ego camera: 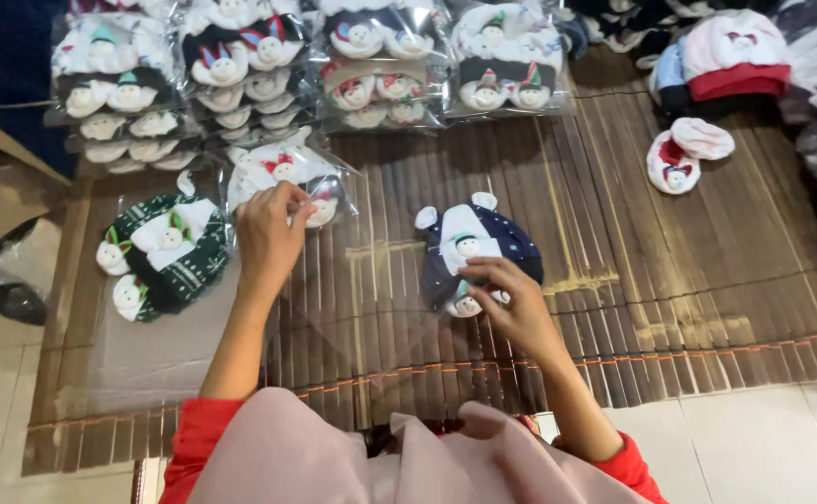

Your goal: Packaging baby hats and socks into clear plastic bags

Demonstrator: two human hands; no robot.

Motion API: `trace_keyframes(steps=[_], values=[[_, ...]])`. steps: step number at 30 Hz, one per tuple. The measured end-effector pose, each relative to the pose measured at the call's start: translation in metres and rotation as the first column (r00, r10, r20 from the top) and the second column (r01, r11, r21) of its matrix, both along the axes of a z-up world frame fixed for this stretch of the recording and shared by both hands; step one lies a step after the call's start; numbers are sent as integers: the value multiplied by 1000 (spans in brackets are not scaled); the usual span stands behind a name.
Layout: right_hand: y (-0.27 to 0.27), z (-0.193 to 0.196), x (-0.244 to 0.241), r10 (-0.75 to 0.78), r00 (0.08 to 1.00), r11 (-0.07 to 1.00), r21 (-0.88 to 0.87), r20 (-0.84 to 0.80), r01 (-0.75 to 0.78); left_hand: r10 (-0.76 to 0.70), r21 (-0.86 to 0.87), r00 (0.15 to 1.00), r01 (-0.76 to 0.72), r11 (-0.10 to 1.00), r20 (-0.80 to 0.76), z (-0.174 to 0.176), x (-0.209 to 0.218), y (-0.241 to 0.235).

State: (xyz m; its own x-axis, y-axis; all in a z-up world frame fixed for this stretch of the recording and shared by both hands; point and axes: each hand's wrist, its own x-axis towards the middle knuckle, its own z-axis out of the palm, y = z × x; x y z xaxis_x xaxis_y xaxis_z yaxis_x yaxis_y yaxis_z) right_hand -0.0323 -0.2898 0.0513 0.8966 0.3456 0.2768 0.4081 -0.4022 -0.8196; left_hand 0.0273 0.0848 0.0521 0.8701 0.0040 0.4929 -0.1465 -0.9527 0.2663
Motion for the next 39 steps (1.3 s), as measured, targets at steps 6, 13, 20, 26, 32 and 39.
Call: trace_keyframes(steps=[6,13,20,26,32,39], values=[[-49,-49,39,-391,906,828,-368,163,423,2,68,999,0,998,-39,-17,55,-11],[-45,-86,65,-408,910,798,-512,-72,317,92,83,994,-87,993,-57,-32,81,-29],[-82,-68,84,-382,922,851,-415,-67,323,112,85,993,-109,990,-24,-44,93,-40],[-71,-34,70,-485,857,769,-382,176,513,56,141,993,-70,988,100,-29,73,-75],[-41,-58,58,-162,676,571,-491,718,658,-201,110,964,222,969,-172,-53,33,-84],[-15,-42,27,-203,814,604,-585,544,541,-514,-104,637,566,818,-574,-39,-20,-83]])
